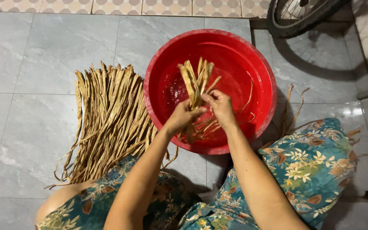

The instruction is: The person sits on a tiled floor and repeatedly submerges bundles of dried, light-brown plant strips into a red basin filled with water. They agitate the strips by hand to ensure they are fully soaked, then lift them out and place them back into the pile on the floor.

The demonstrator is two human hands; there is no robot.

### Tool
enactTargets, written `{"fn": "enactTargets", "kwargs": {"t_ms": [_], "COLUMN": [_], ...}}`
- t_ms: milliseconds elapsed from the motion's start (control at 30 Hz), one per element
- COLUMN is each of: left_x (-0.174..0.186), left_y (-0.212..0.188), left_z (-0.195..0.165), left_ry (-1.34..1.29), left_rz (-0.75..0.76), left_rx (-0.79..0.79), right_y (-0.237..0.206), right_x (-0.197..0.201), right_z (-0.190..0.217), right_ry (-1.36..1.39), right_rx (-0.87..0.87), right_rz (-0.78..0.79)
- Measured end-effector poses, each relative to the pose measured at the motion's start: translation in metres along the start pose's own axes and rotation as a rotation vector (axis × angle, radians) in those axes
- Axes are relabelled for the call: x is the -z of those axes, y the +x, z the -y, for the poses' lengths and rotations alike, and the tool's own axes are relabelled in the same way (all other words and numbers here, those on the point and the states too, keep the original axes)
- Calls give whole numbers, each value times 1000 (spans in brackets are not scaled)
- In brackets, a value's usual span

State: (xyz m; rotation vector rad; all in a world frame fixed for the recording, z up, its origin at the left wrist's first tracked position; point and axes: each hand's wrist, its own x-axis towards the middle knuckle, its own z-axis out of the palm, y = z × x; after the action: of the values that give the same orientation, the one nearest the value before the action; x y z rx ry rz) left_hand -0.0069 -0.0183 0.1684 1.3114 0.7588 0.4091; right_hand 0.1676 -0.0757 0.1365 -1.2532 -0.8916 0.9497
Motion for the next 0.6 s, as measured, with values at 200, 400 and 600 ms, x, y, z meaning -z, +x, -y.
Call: {"fn": "enactTargets", "kwargs": {"t_ms": [200,400,600], "left_x": [10,-4,-24], "left_y": [-10,-5,-9], "left_z": [-7,13,27], "left_ry": [-208,-51,-90], "left_rz": [63,-199,-132], "left_rx": [70,9,9], "right_y": [-3,-5,15], "right_x": [1,-15,30], "right_z": [-4,-22,-35], "right_ry": [246,252,380], "right_rx": [-221,-354,-378], "right_rz": [-94,-37,-345]}}
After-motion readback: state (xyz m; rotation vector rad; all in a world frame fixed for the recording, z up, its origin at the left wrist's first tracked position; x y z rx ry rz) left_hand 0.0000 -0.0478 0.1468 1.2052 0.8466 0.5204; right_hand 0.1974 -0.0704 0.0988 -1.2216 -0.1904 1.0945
